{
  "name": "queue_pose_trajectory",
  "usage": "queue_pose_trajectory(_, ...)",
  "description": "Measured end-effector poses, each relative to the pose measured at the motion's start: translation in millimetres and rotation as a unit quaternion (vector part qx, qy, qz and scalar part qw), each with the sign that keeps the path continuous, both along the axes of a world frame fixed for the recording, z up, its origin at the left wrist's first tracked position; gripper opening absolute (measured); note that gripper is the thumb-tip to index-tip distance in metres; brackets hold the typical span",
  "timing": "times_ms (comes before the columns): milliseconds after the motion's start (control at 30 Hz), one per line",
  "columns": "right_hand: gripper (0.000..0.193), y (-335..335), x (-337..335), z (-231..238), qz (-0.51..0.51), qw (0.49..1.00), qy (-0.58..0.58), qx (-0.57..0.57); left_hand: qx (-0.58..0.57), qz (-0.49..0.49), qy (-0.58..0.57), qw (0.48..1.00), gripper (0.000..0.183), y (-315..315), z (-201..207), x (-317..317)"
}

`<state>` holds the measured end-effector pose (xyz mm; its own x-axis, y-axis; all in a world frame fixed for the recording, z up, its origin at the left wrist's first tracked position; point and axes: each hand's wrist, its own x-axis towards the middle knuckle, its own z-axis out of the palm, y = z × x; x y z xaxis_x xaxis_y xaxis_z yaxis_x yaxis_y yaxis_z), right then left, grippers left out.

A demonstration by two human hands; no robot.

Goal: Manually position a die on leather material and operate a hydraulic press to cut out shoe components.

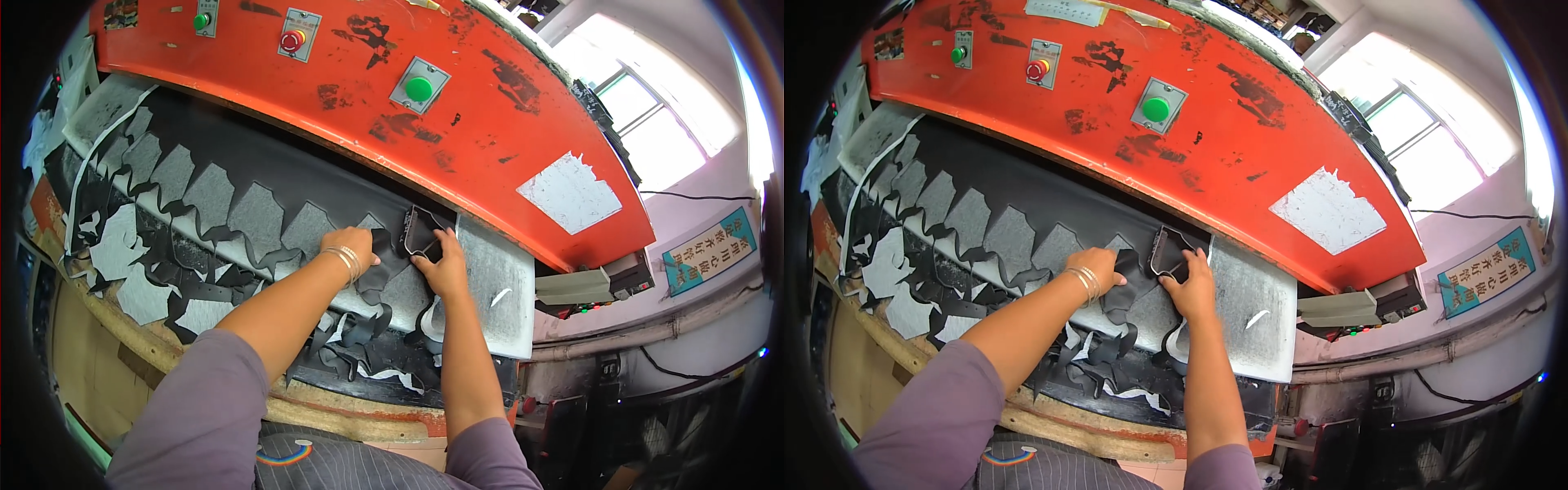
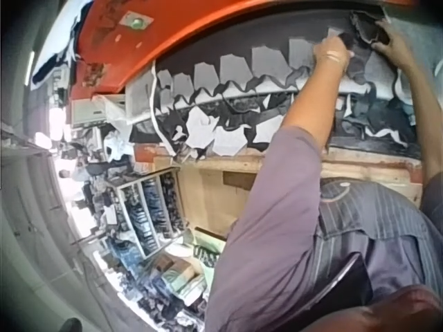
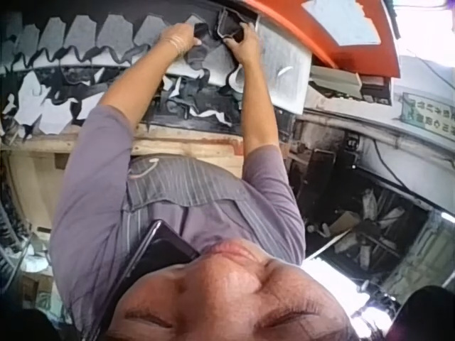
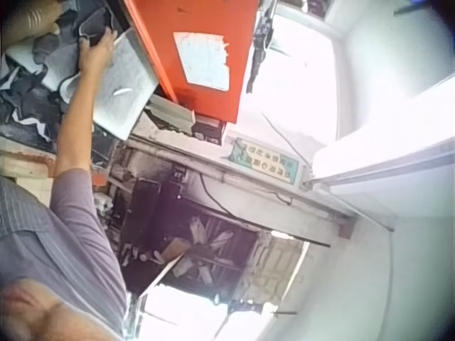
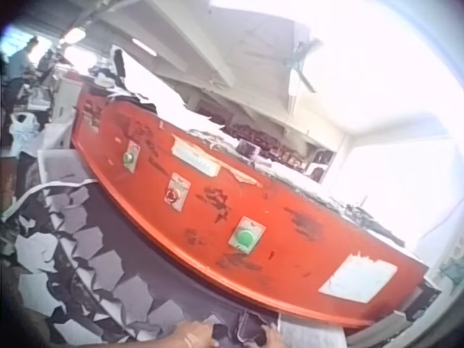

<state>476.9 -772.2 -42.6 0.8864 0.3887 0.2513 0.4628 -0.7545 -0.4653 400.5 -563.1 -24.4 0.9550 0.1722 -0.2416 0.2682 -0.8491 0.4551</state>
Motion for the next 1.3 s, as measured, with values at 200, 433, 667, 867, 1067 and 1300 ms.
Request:
queue_pose_trajectory(200,0.08,-35.8,-26.3,-29.6,-0.06,0.998,0.014,0.027,-0.127,-0.015,-0.16,0.979,0.039,-0.4,-10.7,-61.7)
queue_pose_trajectory(433,0.08,-44.9,-25.2,-30.1,-0.058,0.996,-0.066,0.022,-0.239,-0.339,0.29,0.862,0.072,40.9,39.5,-119.9)
queue_pose_trajectory(667,0.09,-39.0,-19.8,-35.3,-0.024,0.998,-0.04,0.038,-0.196,-0.028,-0.129,0.972,0.082,-33.1,-18.2,-27.3)
queue_pose_trajectory(867,0.091,-37.0,-9.3,-29.0,-0.03,0.999,-0.042,0.017,-0.105,-0.001,-0.227,0.968,0.083,-60.8,-32.8,-4.7)
queue_pose_trajectory(1067,0.094,-46.8,-11.5,-31.8,-0.038,0.999,-0.023,0.007,-0.154,-0.028,-0.201,0.967,0.084,-61.8,-30.8,-9.0)
queue_pose_trajectory(1300,0.107,-60.0,-14.7,-33.9,-0.071,0.988,0.002,0.136,-0.151,0.01,-0.228,0.962,0.086,-70.5,-29.2,-7.4)
